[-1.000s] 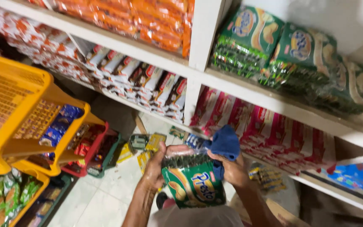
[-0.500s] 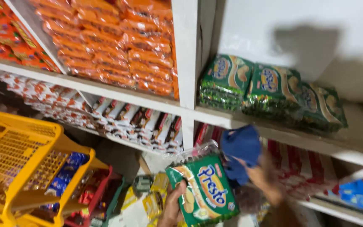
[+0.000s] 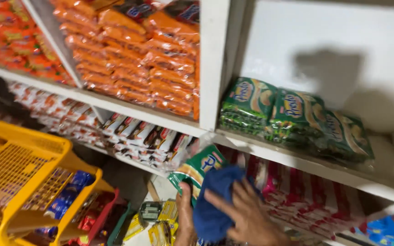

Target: The person wipes packages of cookies with a blue cloth and places them onto a shelf, then picks up multiple fallen snack packages from the floor and organizes them.

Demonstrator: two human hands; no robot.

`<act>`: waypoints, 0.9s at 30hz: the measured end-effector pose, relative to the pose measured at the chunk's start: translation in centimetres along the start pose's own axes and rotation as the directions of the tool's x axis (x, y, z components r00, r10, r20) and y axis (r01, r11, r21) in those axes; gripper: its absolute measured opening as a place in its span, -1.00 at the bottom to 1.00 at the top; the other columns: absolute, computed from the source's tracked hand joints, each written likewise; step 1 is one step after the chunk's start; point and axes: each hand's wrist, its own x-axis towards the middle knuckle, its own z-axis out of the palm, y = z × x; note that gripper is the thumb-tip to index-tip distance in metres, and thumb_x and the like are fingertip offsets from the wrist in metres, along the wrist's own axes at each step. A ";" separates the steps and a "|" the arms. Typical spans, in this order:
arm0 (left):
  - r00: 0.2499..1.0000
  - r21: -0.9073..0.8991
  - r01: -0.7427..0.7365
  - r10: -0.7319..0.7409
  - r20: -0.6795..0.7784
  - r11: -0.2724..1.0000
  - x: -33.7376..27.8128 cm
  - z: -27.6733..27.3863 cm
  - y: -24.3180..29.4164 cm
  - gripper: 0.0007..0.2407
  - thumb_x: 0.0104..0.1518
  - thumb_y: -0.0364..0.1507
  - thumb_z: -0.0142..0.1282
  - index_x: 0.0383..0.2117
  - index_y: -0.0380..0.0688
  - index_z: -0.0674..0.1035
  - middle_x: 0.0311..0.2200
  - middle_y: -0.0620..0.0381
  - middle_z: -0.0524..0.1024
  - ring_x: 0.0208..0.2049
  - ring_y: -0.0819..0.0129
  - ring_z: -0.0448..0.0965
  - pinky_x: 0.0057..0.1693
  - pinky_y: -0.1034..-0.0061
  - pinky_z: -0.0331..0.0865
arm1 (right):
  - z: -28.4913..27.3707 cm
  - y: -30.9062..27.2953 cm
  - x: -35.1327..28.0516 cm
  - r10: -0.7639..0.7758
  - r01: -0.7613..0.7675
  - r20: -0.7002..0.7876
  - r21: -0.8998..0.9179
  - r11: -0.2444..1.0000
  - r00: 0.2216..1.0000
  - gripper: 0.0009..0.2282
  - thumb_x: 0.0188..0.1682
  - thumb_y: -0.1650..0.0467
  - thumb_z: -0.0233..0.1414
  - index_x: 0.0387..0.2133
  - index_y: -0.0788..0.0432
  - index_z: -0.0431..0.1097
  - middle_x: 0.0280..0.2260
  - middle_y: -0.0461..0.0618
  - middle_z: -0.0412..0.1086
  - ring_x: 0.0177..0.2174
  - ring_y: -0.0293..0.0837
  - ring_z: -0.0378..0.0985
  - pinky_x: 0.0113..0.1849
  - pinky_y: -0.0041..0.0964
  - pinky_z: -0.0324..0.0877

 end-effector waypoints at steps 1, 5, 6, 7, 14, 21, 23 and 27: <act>0.999 0.101 -0.038 0.041 -0.030 0.994 1.0 -0.4 0.0 -0.37 0.12 0.00 -0.21 0.01 -0.39 0.57 -0.07 -0.15 0.61 -0.14 0.13 0.55 -0.03 0.30 0.37 | 0.9 -0.8 -0.6 -0.052 0.053 0.032 -0.023 0.998 0.998 -0.27 -0.28 0.29 0.11 0.32 -0.20 0.19 -0.05 0.04 0.31 0.02 0.15 0.30 0.09 0.43 0.05; 0.953 -0.103 -0.192 0.210 0.217 0.976 -0.5 0.2 2.5 -0.36 0.20 0.03 -0.29 -0.12 -0.45 0.58 -0.25 -0.25 0.70 -0.33 0.06 0.71 -0.14 0.25 0.60 | 2.2 -3.3 1.0 -0.246 0.232 -0.097 -0.141 0.962 0.964 -0.52 0.03 0.33 -0.08 0.29 -0.05 0.26 0.06 0.16 0.40 0.17 0.10 0.32 0.18 0.38 -0.08; 0.952 -0.098 -0.194 0.212 0.221 0.976 0.1 0.2 2.5 -0.36 0.20 0.03 -0.29 -0.12 -0.45 0.58 -0.25 -0.25 0.70 -0.33 0.06 0.71 -0.14 0.25 0.60 | 1.8 -3.5 2.2 -0.244 0.228 -0.103 -0.142 0.963 0.964 -0.52 0.03 0.33 -0.08 0.29 -0.05 0.26 0.06 0.16 0.40 0.17 0.10 0.32 0.18 0.38 -0.08; 0.962 -0.122 -0.168 0.189 0.195 0.978 0.1 0.0 2.1 -0.38 0.19 0.02 -0.27 -0.10 -0.43 0.56 -0.25 -0.24 0.67 -0.33 0.06 0.69 -0.14 0.24 0.59 | 1.3 -3.9 3.0 -0.178 0.176 -0.031 -0.056 0.983 0.984 -0.35 -0.11 0.35 0.05 0.36 -0.05 0.10 0.04 0.20 0.40 0.11 0.15 0.35 0.18 0.40 -0.12; 0.998 -0.267 0.044 -0.034 0.043 0.963 1.8 -2.5 -2.0 -0.47 0.15 -0.03 -0.10 0.01 -0.28 0.40 -0.23 -0.22 0.49 -0.29 0.01 0.56 -0.15 0.13 0.55 | 1.5 0.5 10.9 0.092 -0.084 -0.068 0.101 0.991 0.993 -0.15 -0.24 0.35 0.31 0.37 -0.17 0.01 0.23 0.21 0.29 0.00 0.10 0.43 0.12 0.17 0.28; 0.949 -0.294 -0.271 0.306 0.078 0.917 2.5 -1.3 3.8 -0.37 0.11 0.10 -0.18 0.16 -0.09 0.20 -0.06 -0.14 0.42 -0.10 0.03 0.56 -0.02 0.02 0.58 | 3.4 -3.1 7.7 0.128 -0.109 -0.208 0.104 0.989 0.970 -0.18 -0.25 0.42 0.34 0.35 -0.12 0.08 0.17 0.28 0.37 0.03 0.21 0.44 0.07 0.22 0.35; 0.971 -0.404 -0.129 0.198 0.133 0.905 2.3 -1.0 4.0 -0.40 0.09 0.08 -0.09 0.10 -0.13 0.29 -0.10 -0.09 0.46 -0.14 0.08 0.56 -0.01 0.08 0.56 | 3.9 -7.4 6.2 -0.003 0.031 -0.293 0.090 0.995 0.956 -0.31 -0.09 0.24 0.35 0.30 -0.08 0.16 0.24 0.09 0.33 0.30 0.15 0.13 0.32 0.29 -0.48; 0.969 -0.528 0.096 0.043 0.245 0.844 2.0 -1.0 4.3 -0.43 0.08 0.05 0.04 0.01 -0.19 0.41 -0.17 -0.01 0.52 -0.19 0.15 0.57 0.00 0.17 0.53 | 5.2 -9.5 5.5 0.008 0.044 -0.278 0.181 0.982 0.961 -0.35 -0.12 0.36 0.27 0.30 -0.13 0.21 0.10 0.14 0.47 0.30 0.18 0.07 0.30 0.35 -0.45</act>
